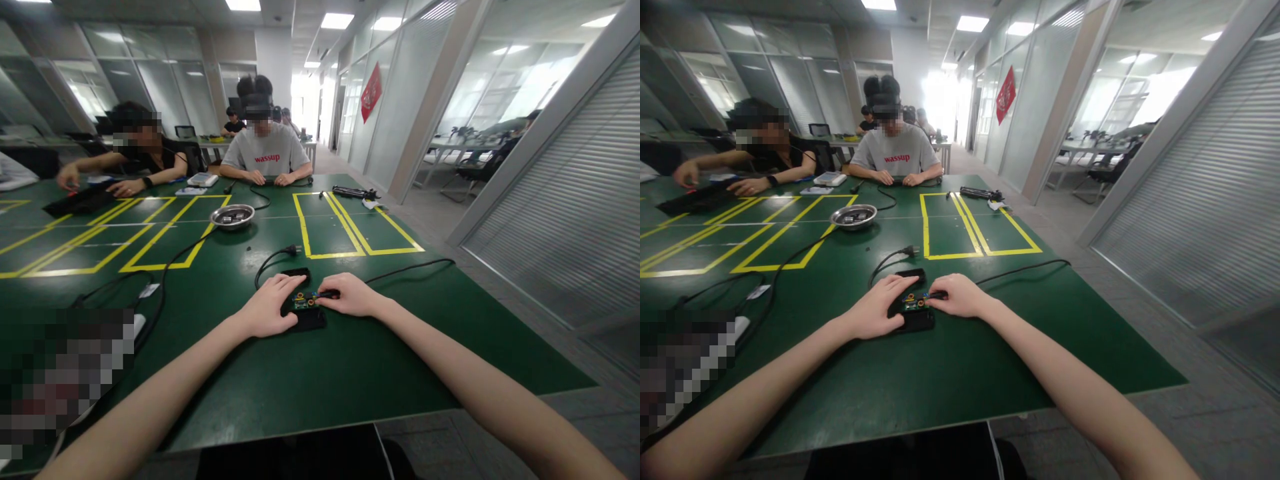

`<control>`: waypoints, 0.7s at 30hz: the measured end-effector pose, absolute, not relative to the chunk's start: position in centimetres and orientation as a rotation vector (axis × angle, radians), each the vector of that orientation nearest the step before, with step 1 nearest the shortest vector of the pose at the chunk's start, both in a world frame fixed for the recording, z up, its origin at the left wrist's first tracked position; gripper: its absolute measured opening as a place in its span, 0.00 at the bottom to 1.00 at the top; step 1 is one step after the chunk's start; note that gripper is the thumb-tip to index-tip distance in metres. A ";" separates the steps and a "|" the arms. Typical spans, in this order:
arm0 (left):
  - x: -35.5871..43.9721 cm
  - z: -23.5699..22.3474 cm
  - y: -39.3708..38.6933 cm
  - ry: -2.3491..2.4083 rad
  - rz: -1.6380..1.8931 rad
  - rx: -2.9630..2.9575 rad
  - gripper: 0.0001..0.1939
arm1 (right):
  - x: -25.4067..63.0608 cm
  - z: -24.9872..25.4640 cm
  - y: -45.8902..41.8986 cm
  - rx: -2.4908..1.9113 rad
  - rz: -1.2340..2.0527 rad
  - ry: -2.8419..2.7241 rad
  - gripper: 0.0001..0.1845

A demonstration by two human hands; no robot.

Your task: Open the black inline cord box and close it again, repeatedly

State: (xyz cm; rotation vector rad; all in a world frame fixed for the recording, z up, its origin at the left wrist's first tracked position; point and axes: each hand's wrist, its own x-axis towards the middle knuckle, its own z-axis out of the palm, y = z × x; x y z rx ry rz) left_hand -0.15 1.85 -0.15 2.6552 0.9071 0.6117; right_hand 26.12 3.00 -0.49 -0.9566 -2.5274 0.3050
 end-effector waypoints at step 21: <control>0.3 -0.5 1.2 0.987 0.693 2.622 0.44 | 24.6 -0.9 3.0 -1.184 0.367 -2.329 0.06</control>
